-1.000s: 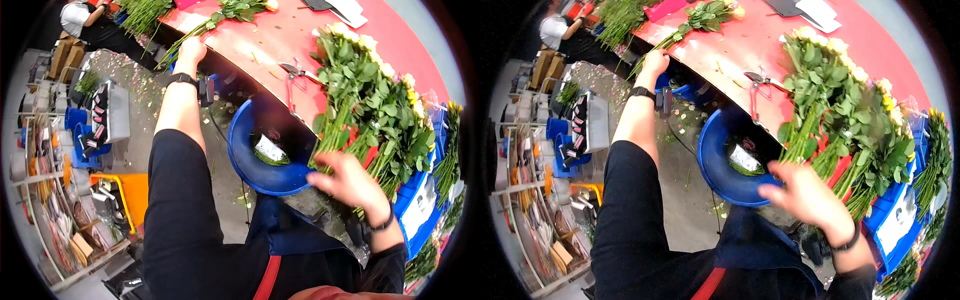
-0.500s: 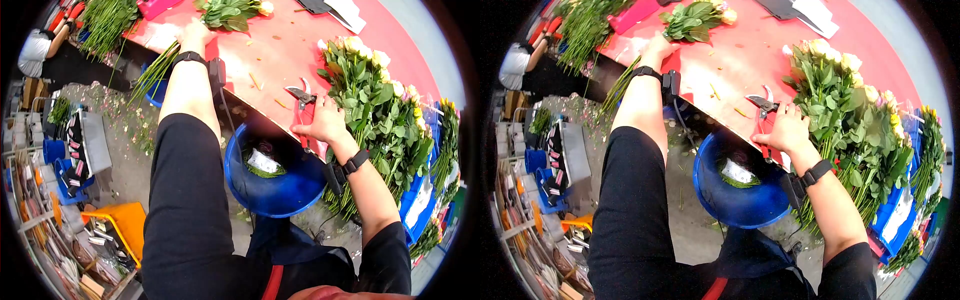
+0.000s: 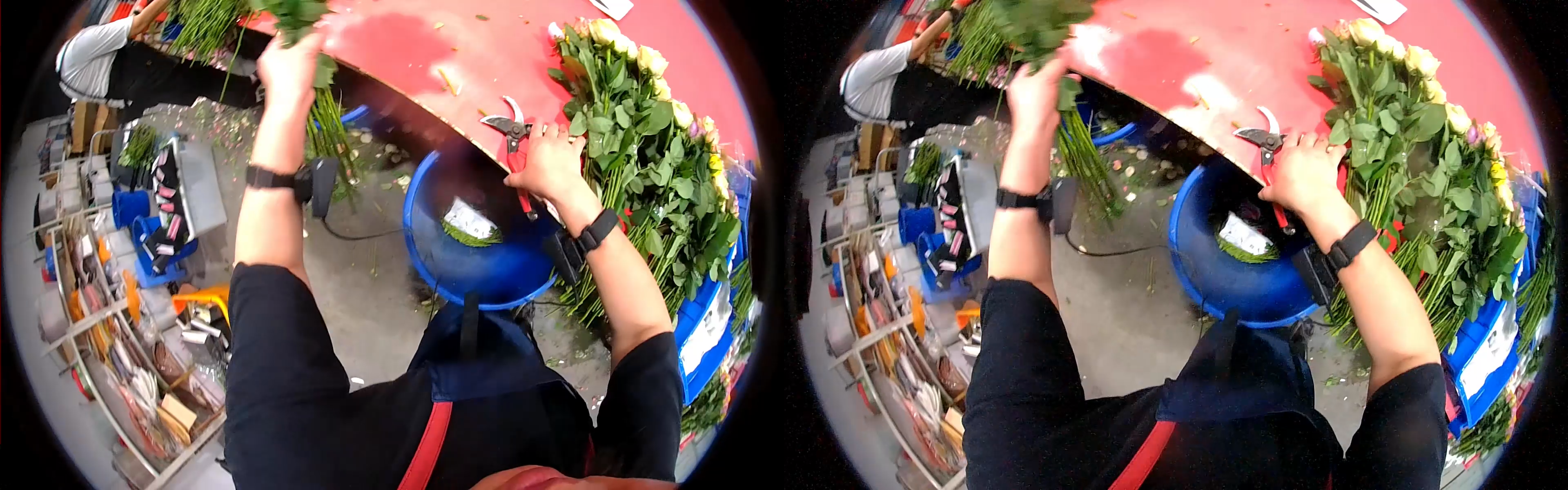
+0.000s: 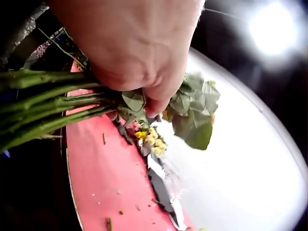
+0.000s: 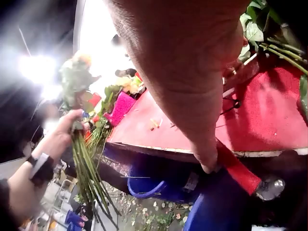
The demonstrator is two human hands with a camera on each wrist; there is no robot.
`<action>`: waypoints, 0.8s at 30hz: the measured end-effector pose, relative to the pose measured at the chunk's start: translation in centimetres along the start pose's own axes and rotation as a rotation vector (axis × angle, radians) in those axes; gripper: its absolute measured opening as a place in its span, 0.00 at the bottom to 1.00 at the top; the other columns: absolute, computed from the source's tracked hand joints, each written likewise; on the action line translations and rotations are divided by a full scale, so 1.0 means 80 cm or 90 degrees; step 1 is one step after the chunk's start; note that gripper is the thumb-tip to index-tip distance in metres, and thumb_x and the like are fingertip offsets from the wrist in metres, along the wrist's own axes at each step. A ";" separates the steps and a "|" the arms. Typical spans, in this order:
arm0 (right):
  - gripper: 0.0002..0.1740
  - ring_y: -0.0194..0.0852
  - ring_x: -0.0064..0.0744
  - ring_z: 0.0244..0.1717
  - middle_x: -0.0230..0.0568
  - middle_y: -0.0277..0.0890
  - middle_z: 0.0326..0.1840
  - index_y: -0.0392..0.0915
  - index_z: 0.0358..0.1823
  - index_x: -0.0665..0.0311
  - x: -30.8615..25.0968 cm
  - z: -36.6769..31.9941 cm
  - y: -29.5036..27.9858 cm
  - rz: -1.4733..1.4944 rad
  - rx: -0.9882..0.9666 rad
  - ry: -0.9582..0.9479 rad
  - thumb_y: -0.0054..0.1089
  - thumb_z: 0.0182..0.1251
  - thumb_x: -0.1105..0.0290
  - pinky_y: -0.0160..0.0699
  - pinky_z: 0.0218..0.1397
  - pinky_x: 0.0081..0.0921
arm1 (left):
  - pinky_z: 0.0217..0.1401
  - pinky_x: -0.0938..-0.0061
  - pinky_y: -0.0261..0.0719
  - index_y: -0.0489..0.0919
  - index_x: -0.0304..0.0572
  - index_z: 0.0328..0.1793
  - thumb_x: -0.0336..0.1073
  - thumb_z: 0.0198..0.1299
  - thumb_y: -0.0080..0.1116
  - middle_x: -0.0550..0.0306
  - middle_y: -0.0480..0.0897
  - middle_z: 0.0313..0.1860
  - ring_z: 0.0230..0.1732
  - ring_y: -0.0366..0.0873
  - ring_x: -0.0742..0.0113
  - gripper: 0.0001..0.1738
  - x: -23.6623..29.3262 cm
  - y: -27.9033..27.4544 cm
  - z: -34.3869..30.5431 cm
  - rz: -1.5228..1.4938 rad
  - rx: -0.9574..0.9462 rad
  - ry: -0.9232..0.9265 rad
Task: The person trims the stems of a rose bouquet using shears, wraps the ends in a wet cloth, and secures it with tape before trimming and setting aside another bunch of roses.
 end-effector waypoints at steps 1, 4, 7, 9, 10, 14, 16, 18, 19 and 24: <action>0.57 0.65 0.53 0.66 0.57 0.70 0.60 0.63 0.62 0.71 -0.003 0.000 0.005 -0.008 0.045 -0.016 0.78 0.34 0.43 0.61 0.65 0.58 | 0.29 0.71 0.82 0.79 0.33 0.49 0.28 0.54 0.68 0.53 0.84 0.38 0.28 0.82 0.63 0.16 0.045 -0.018 -0.029 -0.045 0.022 0.006; 0.53 0.64 0.56 0.66 0.59 0.70 0.59 0.64 0.61 0.74 -0.025 -0.013 0.016 -0.026 0.123 -0.078 0.77 0.38 0.48 0.61 0.66 0.57 | 0.40 0.67 0.85 0.76 0.32 0.52 0.29 0.63 0.58 0.49 0.83 0.46 0.44 0.83 0.57 0.13 0.089 -0.079 -0.083 -0.203 -0.082 -0.062; 0.43 0.70 0.54 0.60 0.59 0.74 0.53 0.67 0.60 0.73 -0.033 -0.006 0.034 0.054 0.196 -0.153 0.70 0.42 0.58 0.69 0.60 0.47 | 0.50 0.59 0.86 0.74 0.31 0.58 0.26 0.62 0.56 0.44 0.82 0.50 0.48 0.83 0.54 0.17 0.086 -0.130 -0.154 -0.067 -0.057 -0.210; 0.36 0.75 0.54 0.53 0.59 0.76 0.46 0.70 0.56 0.73 -0.024 -0.027 0.006 0.242 0.024 -0.144 0.66 0.45 0.60 0.74 0.53 0.43 | 0.56 0.53 0.84 0.74 0.30 0.54 0.28 0.64 0.53 0.41 0.81 0.50 0.51 0.81 0.51 0.14 0.065 -0.153 -0.197 -0.247 0.015 -0.245; 0.32 0.77 0.54 0.49 0.60 0.77 0.43 0.72 0.53 0.73 -0.020 -0.039 -0.007 0.334 -0.063 -0.143 0.64 0.46 0.61 0.77 0.49 0.41 | 0.56 0.51 0.83 0.75 0.32 0.54 0.28 0.64 0.53 0.40 0.81 0.49 0.50 0.82 0.51 0.13 0.061 -0.163 -0.220 -0.311 0.075 -0.255; 0.30 0.78 0.34 0.43 0.44 0.78 0.41 0.71 0.56 0.72 -0.010 -0.104 0.033 0.765 -0.221 -0.173 0.59 0.48 0.69 0.77 0.47 0.28 | 0.59 0.47 0.80 0.73 0.29 0.50 0.28 0.63 0.54 0.37 0.80 0.50 0.53 0.79 0.47 0.11 0.011 -0.200 -0.301 -0.428 0.228 -0.318; 0.36 0.73 0.30 0.53 0.44 0.76 0.50 0.68 0.61 0.72 -0.023 -0.163 0.048 0.996 -0.293 -0.244 0.64 0.49 0.65 0.72 0.56 0.27 | 0.61 0.51 0.79 0.73 0.29 0.52 0.29 0.64 0.54 0.39 0.79 0.52 0.55 0.78 0.48 0.13 -0.021 -0.197 -0.332 -0.461 0.242 -0.341; 0.41 0.67 0.31 0.61 0.44 0.69 0.58 0.61 0.67 0.73 -0.044 -0.221 0.064 1.115 -0.396 -0.214 0.67 0.51 0.67 0.66 0.64 0.26 | 0.57 0.49 0.81 0.73 0.31 0.52 0.31 0.64 0.54 0.41 0.81 0.50 0.52 0.80 0.47 0.13 -0.043 -0.182 -0.359 -0.496 0.219 -0.362; 0.44 0.66 0.32 0.62 0.46 0.68 0.59 0.58 0.69 0.75 -0.056 -0.239 0.078 1.162 -0.459 -0.214 0.70 0.51 0.67 0.63 0.66 0.26 | 0.61 0.55 0.78 0.72 0.29 0.56 0.31 0.65 0.52 0.42 0.78 0.54 0.57 0.76 0.49 0.16 -0.053 -0.176 -0.375 -0.488 0.250 -0.389; 0.27 0.73 0.28 0.52 0.42 0.75 0.51 0.71 0.59 0.70 -0.073 -0.257 0.118 1.232 -0.467 -0.218 0.60 0.62 0.62 0.73 0.51 0.24 | 0.65 0.48 0.74 0.73 0.29 0.56 0.30 0.66 0.52 0.41 0.79 0.55 0.58 0.76 0.47 0.15 -0.067 -0.142 -0.424 -0.543 0.147 -0.403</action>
Point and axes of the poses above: each hand's wrist, its own z-axis towards the middle knuckle, its own y-axis out of the palm, x = y × z, the point moved 7 cm from there along z, towards the middle knuckle
